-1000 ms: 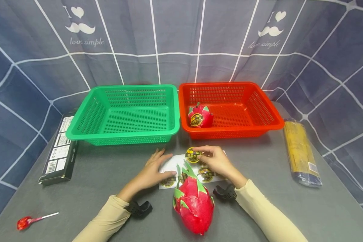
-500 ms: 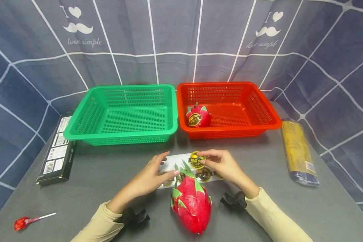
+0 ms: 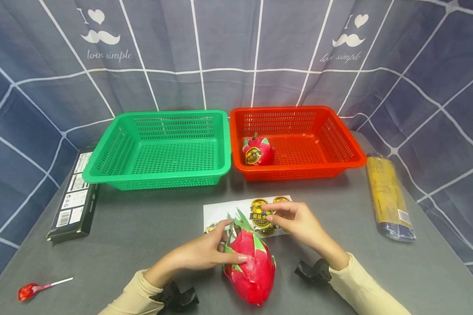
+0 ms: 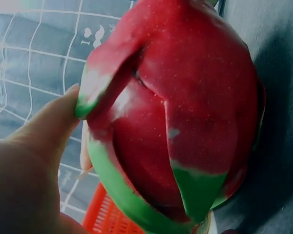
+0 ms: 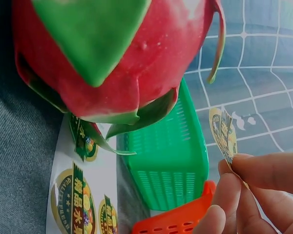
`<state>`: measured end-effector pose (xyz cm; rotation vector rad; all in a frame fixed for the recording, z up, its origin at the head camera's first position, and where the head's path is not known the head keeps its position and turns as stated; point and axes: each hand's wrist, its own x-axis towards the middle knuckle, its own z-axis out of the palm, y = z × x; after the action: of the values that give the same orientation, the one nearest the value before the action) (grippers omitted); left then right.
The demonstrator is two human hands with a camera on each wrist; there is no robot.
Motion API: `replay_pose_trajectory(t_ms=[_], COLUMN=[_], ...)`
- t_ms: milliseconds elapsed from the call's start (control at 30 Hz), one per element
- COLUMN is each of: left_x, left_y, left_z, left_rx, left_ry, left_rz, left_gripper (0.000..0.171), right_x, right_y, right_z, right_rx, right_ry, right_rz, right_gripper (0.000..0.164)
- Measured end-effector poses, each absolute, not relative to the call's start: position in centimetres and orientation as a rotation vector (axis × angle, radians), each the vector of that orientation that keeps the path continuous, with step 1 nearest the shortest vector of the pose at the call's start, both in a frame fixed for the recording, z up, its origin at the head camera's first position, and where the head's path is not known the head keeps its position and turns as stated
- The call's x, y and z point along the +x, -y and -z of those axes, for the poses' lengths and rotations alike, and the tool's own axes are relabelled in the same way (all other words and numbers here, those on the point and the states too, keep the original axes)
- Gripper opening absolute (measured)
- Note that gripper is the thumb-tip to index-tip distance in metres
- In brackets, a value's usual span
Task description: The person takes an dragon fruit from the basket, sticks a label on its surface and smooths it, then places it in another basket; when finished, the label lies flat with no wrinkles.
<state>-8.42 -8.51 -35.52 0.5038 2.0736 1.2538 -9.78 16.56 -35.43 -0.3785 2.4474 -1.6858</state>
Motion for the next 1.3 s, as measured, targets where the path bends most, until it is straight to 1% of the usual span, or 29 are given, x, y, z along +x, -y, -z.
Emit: replay_pose_trajectory(t_ms=[100, 300, 367, 567, 800, 1300], left_x=[-8.4, -8.1, -8.0, -7.8, -7.5, -7.5], left_y=[8.3, 7.8, 7.7, 7.5, 7.1, 6.6], left_z=[35.7, 36.1, 36.1, 36.2, 36.4, 36.7], left_rx=[0.482, 0.439, 0.445, 0.435, 0.367, 0.349], left_ry=[-2.022, -1.995, -2.004, -1.995, -1.988, -2.067], left_rz=[-1.272, -1.31, -1.306, -1.32, -1.361, -1.383], left_gripper=[0.09, 0.103, 0.105, 0.1, 0.094, 0.087], right_x=[-9.6, -9.3, -9.3, -8.9, -8.5, -7.7], right_y=[-16.5, -16.4, -16.4, -16.3, -16.1, -15.6], right_z=[35.3, 35.1, 35.1, 34.9, 34.5, 33.7], right_rx=[-0.37, -0.372, -0.379, -0.398, -0.415, -0.423], right_ry=[-2.442, -2.411, -2.4, -2.379, -2.389, -2.417], right_rz=[1.681, 1.699, 1.708, 1.733, 1.737, 1.757], right_gripper=[0.026, 0.026, 0.027, 0.027, 0.026, 0.022])
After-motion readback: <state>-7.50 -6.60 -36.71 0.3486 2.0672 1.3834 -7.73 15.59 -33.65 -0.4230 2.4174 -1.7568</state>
